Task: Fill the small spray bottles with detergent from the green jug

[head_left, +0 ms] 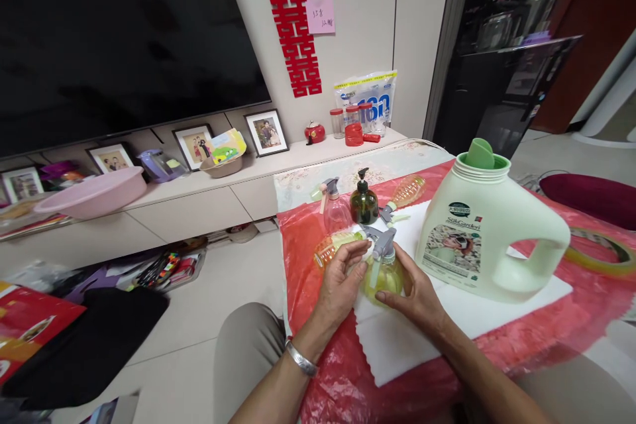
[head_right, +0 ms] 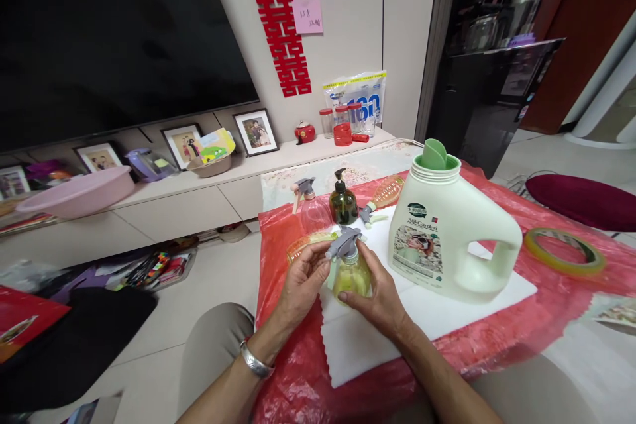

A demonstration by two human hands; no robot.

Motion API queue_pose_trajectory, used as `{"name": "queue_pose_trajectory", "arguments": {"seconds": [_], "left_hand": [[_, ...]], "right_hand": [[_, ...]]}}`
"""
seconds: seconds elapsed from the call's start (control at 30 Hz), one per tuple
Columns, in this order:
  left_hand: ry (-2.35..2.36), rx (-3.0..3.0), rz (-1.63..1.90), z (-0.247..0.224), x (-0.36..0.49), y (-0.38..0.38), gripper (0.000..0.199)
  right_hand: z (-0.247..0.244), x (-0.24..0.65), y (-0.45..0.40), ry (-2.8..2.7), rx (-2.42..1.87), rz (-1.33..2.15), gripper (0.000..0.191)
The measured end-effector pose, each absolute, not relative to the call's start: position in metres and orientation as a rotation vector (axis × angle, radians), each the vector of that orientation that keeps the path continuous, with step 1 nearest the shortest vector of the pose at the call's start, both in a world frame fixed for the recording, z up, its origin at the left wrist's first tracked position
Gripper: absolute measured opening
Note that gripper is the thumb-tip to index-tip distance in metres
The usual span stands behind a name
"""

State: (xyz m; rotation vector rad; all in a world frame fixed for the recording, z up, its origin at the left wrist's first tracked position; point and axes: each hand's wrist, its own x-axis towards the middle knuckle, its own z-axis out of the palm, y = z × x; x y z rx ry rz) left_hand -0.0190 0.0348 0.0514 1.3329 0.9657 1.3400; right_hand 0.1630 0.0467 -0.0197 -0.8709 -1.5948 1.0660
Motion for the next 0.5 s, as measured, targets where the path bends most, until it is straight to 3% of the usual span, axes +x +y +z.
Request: {"name": "queue_pose_trajectory", "arguments": {"seconds": [0.23,0.5], "left_hand": [[1.250,1.422,1.107,0.026,-0.038,0.004,0.043],[1.470,1.827,1.049,-0.013,-0.042,-0.019,0.051]], "right_hand": [[0.007,0.161,0.039,-1.486,-0.754,1.284,0.085],[0.039,0.167,0.028,-1.398,-0.630,1.428,0.082]]}}
